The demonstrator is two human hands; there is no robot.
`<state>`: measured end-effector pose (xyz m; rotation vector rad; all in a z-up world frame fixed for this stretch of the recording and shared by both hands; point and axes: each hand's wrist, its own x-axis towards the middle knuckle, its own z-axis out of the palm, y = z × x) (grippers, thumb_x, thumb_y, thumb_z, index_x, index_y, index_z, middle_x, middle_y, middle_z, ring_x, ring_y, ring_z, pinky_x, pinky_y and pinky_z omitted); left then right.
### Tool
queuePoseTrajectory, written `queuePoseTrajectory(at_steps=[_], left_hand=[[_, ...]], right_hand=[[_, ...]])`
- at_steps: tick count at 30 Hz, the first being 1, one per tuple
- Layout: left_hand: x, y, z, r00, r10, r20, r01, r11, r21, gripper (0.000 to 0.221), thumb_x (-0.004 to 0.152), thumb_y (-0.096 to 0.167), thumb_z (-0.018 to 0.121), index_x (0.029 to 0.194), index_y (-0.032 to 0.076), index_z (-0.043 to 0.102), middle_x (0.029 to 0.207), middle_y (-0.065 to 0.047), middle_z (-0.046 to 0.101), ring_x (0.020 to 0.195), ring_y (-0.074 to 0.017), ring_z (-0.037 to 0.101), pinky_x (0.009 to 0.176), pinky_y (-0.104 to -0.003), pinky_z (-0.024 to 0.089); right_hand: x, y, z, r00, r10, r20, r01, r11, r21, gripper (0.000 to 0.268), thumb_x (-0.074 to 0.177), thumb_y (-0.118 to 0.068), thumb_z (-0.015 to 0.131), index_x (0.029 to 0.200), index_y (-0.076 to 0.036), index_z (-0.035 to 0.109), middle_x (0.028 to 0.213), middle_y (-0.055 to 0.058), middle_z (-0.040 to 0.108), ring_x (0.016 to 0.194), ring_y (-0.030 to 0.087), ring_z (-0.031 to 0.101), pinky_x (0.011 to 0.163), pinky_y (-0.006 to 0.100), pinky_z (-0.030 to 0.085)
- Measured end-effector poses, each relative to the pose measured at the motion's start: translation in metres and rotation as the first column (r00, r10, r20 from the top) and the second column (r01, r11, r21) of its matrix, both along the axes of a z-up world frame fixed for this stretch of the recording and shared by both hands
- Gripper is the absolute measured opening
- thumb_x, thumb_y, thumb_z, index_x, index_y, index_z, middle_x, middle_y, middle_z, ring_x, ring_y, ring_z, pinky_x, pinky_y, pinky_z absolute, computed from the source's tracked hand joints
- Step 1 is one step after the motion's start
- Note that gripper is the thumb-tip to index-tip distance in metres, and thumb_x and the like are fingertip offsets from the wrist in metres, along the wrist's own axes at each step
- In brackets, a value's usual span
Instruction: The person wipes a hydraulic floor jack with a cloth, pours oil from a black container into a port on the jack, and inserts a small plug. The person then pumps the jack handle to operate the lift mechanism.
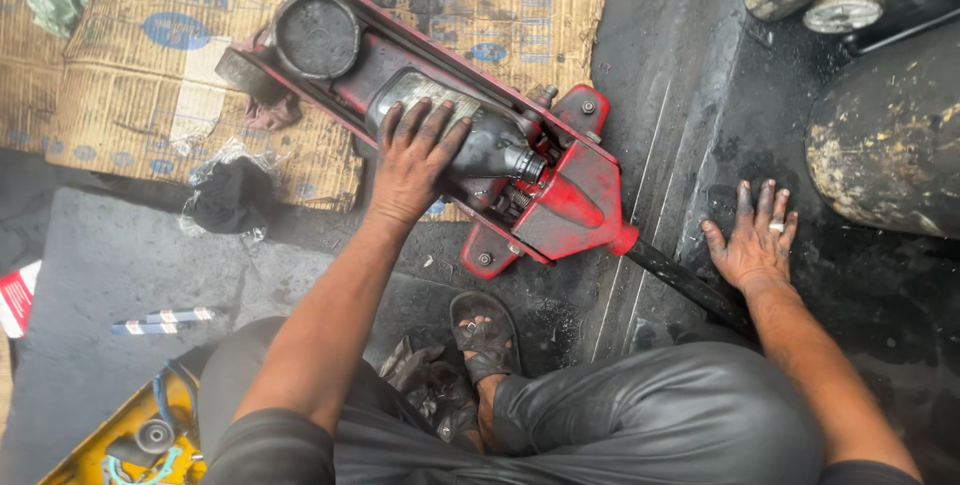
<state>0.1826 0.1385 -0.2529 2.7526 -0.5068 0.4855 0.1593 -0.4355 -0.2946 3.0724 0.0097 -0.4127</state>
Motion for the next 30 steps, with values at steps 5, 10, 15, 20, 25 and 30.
queuePoseTrajectory(at_steps=[5, 10, 15, 20, 25, 30], left_hand=[[-0.004, 0.001, -0.005, 1.0, 0.003, 0.029, -0.004, 1.0, 0.018, 0.056, 0.092, 0.016, 0.064, 0.147, 0.027, 0.058, 0.154, -0.003, 0.054, 0.144, -0.0289, 0.046, 0.126, -0.054, 0.026], [-0.003, -0.001, -0.007, 0.999, -0.002, 0.039, 0.002, 1.0, 0.006, 0.057, 0.092, 0.017, 0.065, 0.147, 0.026, 0.059, 0.154, -0.005, 0.054, 0.144, -0.0309, 0.046, 0.125, -0.055, 0.026], [-0.005, -0.002, -0.008, 1.0, -0.003, 0.023, 0.003, 0.999, -0.035, 0.062, 0.087, 0.018, 0.071, 0.147, 0.026, 0.059, 0.152, -0.005, 0.055, 0.142, -0.0321, 0.046, 0.126, -0.055, 0.025], [-0.001, -0.003, -0.011, 0.996, 0.017, 0.086, -0.017, 1.0, -0.004, 0.062, 0.089, 0.016, 0.075, 0.148, 0.028, 0.059, 0.153, -0.002, 0.056, 0.144, -0.0289, 0.046, 0.128, -0.053, 0.025], [0.002, -0.002, -0.01, 0.998, 0.002, 0.059, 0.0, 0.999, -0.036, 0.062, 0.087, 0.019, 0.074, 0.147, 0.025, 0.059, 0.152, -0.005, 0.057, 0.143, -0.0313, 0.045, 0.125, -0.056, 0.025], [0.004, -0.001, -0.016, 0.998, -0.012, 0.054, 0.013, 1.0, -0.017, 0.057, 0.093, 0.019, 0.068, 0.149, 0.027, 0.058, 0.153, -0.004, 0.055, 0.144, -0.0309, 0.044, 0.127, -0.055, 0.022]], right_hand=[[-0.005, 0.016, 0.01, 0.994, -0.084, -0.065, 0.078, 0.992, -0.097, 0.092, 0.095, -0.073, 0.031, 0.166, -0.017, 0.012, 0.172, 0.021, 0.002, 0.158, 0.041, -0.002, 0.124, 0.064, 0.002], [-0.012, 0.025, 0.023, 0.951, -0.26, -0.168, 0.267, 0.963, 0.021, 0.107, 0.084, -0.081, 0.041, 0.166, -0.02, 0.007, 0.171, 0.02, -0.004, 0.156, 0.044, -0.005, 0.122, 0.067, 0.008], [-0.023, 0.031, 0.028, 0.899, -0.35, -0.264, 0.371, 0.928, 0.031, 0.123, 0.072, -0.087, 0.05, 0.166, -0.025, 0.0, 0.172, 0.018, -0.014, 0.157, 0.044, -0.015, 0.118, 0.078, 0.007], [-0.02, 0.03, 0.023, 0.858, -0.384, -0.34, 0.404, 0.915, -0.013, 0.13, 0.069, -0.091, 0.047, 0.165, -0.028, -0.014, 0.171, 0.014, -0.026, 0.156, 0.043, -0.024, 0.116, 0.082, 0.005], [-0.015, 0.028, 0.017, 0.843, -0.393, -0.368, 0.406, 0.913, -0.045, 0.131, 0.069, -0.092, 0.045, 0.163, -0.027, -0.02, 0.169, 0.014, -0.031, 0.154, 0.043, -0.029, 0.115, 0.085, 0.003], [-0.014, 0.026, 0.012, 0.836, -0.402, -0.372, 0.411, 0.91, -0.061, 0.133, 0.069, -0.092, 0.044, 0.163, -0.026, -0.021, 0.169, 0.014, -0.032, 0.154, 0.043, -0.029, 0.114, 0.086, 0.004]])
